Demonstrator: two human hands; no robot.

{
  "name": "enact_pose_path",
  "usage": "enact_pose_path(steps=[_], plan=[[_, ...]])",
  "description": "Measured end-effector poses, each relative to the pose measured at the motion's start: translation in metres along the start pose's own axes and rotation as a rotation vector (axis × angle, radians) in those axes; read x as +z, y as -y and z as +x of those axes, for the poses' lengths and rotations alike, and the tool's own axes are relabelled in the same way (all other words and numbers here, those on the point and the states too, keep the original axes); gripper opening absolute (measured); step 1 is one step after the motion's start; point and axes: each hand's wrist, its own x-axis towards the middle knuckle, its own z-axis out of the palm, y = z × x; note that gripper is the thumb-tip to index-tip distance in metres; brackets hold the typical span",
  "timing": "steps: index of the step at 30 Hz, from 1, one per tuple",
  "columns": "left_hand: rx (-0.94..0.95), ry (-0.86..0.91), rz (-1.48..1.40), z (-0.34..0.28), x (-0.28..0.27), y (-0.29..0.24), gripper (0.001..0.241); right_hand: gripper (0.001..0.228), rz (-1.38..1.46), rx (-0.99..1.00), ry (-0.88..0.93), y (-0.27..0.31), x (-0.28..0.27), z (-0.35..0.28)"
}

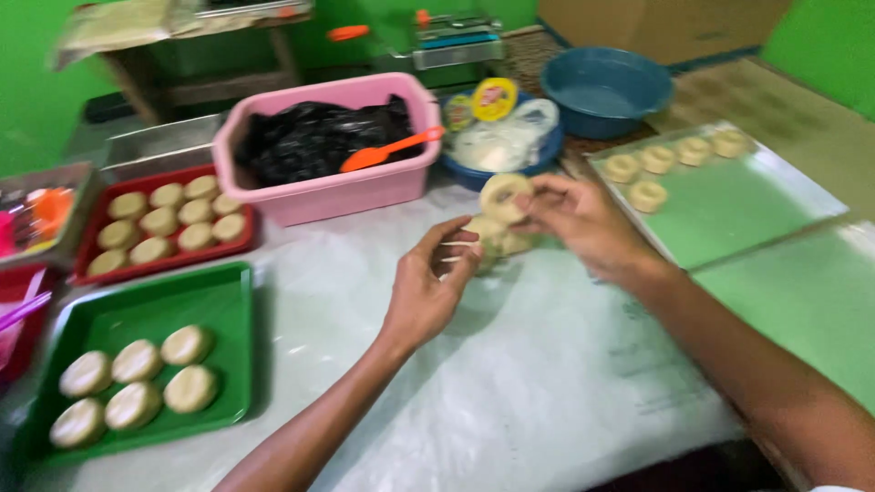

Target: The person is shaping portions of dough into rounds and using a metal tip to cut holes in the center to create donut shapes.

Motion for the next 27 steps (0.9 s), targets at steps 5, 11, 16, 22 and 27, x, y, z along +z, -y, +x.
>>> enact_pose_path(steps=[5,11,16,22,27], plan=[[-0.005,0.224,0.052,0.011,0.067,0.021,0.058,0.017,-0.201,-0.028,-0.278,-0.007,-0.142,0.017],[0.043,0.453,0.123,0.032,0.142,0.031,0.064,0.022,-0.205,0.046,-0.444,-0.037,-0.250,0.033],[0.140,0.568,0.267,0.041,0.186,0.022,0.059,0.051,-0.236,0.189,-0.461,-0.077,-0.302,0.053],[0.509,0.579,0.541,0.048,0.215,0.038,0.057,0.062,-0.238,0.291,-0.414,-0.099,-0.317,0.080],[0.547,0.637,0.519,0.049,0.220,0.050,0.049,0.036,-0.353,0.399,-0.301,-0.077,-0.301,0.085]])
